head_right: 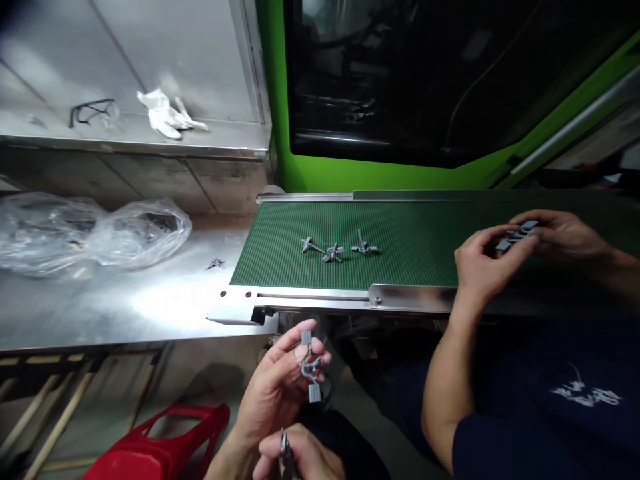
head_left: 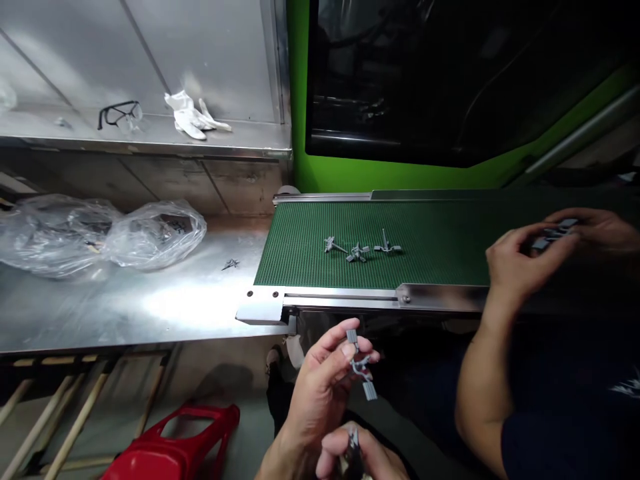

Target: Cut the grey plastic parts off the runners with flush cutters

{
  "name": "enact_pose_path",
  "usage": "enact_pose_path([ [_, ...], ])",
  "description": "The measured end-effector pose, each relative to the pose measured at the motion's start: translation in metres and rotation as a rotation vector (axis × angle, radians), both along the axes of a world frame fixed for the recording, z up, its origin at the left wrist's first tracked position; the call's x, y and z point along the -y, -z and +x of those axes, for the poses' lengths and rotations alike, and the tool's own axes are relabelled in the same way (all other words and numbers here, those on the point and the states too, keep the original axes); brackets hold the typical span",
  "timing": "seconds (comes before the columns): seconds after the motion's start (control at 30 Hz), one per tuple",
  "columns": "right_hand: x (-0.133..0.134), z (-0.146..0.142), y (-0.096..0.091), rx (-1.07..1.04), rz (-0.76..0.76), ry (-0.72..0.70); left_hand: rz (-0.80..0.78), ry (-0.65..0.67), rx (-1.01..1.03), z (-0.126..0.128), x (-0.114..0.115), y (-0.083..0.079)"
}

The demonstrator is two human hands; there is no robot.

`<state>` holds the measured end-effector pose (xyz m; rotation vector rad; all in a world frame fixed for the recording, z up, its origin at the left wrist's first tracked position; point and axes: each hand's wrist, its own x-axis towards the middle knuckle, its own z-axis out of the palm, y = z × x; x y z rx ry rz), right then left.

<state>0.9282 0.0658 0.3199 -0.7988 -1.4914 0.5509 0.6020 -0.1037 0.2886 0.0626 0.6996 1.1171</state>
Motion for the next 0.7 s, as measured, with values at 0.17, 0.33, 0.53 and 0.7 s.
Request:
enact_pose_path([
  [0.17, 0.03, -0.046, -0.021, 0.074, -0.091, -0.062, 0.023, -0.017, -0.024, -0.016, 0.005, -0.017],
  [0.33, 0.153, -0.164, -0.013, 0.289, -0.183, -0.167, 0.023, -0.051, -0.055, -0.047, 0.009, -0.03],
  [0.53, 0.17, -0.259, -0.009, 0.5, -0.207, -0.051, -0.012, -0.001, -0.082, -0.106, -0.004, -0.036],
  [0.7, 0.116, -0.343, -0.001, 0.676, -0.168, -0.082, -0.051, 0.088, -0.019, -0.199, -0.04, -0.02],
])
